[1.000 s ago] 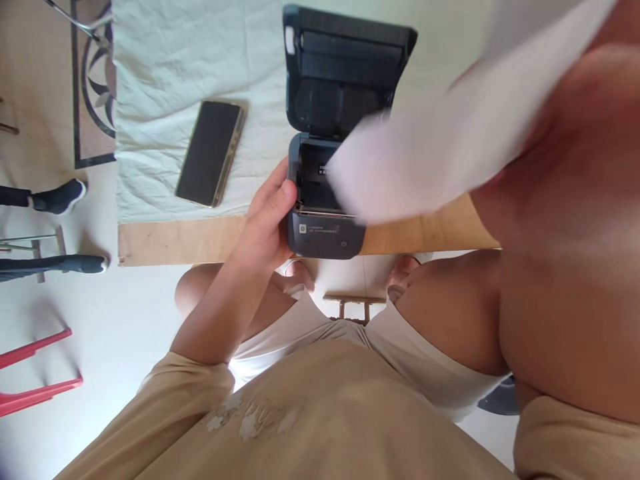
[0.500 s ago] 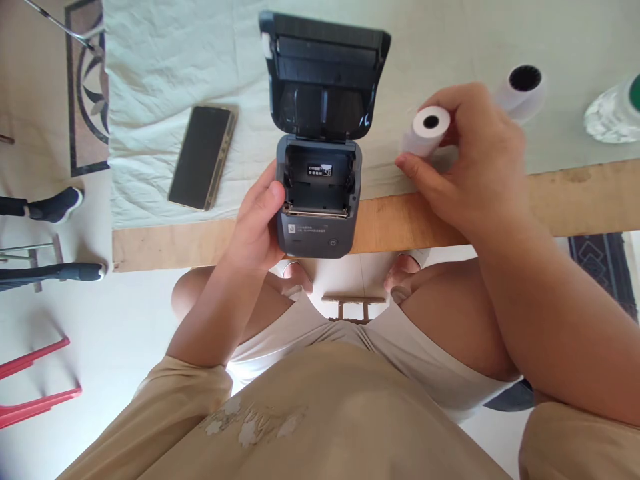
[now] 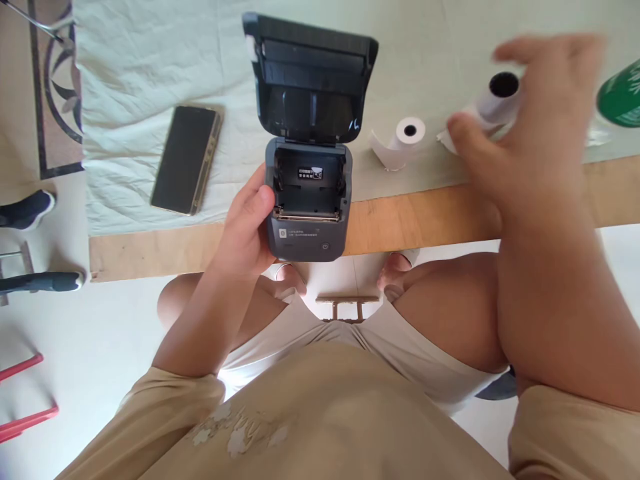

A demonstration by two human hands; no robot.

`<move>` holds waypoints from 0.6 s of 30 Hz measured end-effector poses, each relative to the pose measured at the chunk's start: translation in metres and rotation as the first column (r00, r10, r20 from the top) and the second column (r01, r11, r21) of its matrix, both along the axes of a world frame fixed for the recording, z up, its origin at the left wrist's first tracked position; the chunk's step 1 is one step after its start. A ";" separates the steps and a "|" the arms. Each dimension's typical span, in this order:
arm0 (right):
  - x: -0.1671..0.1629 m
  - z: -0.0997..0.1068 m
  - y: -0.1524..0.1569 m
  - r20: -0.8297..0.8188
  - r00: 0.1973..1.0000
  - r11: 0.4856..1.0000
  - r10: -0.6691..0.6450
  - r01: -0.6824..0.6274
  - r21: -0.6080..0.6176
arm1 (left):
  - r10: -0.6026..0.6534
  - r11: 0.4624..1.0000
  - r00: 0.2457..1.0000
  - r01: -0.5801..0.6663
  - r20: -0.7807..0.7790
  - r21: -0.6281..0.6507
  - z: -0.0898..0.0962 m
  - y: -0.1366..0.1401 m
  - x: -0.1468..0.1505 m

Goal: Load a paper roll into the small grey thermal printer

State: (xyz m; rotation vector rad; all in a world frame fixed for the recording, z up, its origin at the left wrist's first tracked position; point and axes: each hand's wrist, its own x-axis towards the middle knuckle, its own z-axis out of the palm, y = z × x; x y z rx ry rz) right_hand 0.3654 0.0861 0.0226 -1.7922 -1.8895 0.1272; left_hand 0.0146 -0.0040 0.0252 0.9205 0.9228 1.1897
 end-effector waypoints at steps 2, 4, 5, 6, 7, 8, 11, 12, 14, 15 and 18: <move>-0.004 -0.007 0.015 0.001 0.996 0.993 -0.086 0.086 -0.087 | -0.008 1.000 1.000 0.008 0.003 0.011 0.001 0.000 0.000; -0.006 -0.012 0.021 -0.028 0.993 0.988 -0.117 0.114 -0.102 | -0.021 1.000 1.000 0.021 0.000 0.014 0.002 0.000 -0.001; -0.006 -0.013 0.022 -0.051 0.991 0.990 -0.123 0.119 -0.075 | -0.030 1.000 1.000 0.030 -0.001 0.010 0.002 0.001 -0.001; -0.004 -0.013 0.021 -0.086 0.988 0.992 -0.125 0.122 -0.035 | -0.039 0.999 0.999 0.039 -0.001 0.004 0.003 0.001 -0.001; -0.001 -0.013 0.019 -0.131 0.982 0.990 -0.133 0.137 0.023 | -0.046 0.999 0.999 0.046 0.000 -0.001 0.003 0.001 -0.001; 0.002 -0.014 0.018 -0.173 0.974 0.983 -0.146 0.162 0.083 | -0.054 0.999 0.999 0.054 0.005 -0.003 0.003 0.001 -0.001; 0.010 -0.017 0.018 -0.237 0.956 0.962 -0.173 0.216 0.168 | -0.057 0.998 0.998 0.056 0.023 0.005 0.002 0.002 -0.003; 0.011 -0.018 0.019 -0.239 0.955 0.963 -0.174 0.216 0.162 | -0.052 0.999 0.998 0.052 0.022 0.003 0.002 0.002 -0.003; 0.009 -0.019 0.021 -0.268 0.949 0.971 -0.168 0.206 0.123 | -0.036 0.999 0.999 0.036 0.009 -0.007 0.001 0.002 -0.004; 0.006 -0.018 0.021 -0.295 0.943 0.971 -0.156 0.202 0.130 | -0.027 1.000 1.000 0.027 0.000 -0.009 0.001 0.002 -0.004; -0.008 -0.001 0.018 -0.326 0.943 0.944 -0.064 0.163 0.286 | -0.012 1.000 1.000 0.012 -0.015 0.001 0.001 0.001 -0.004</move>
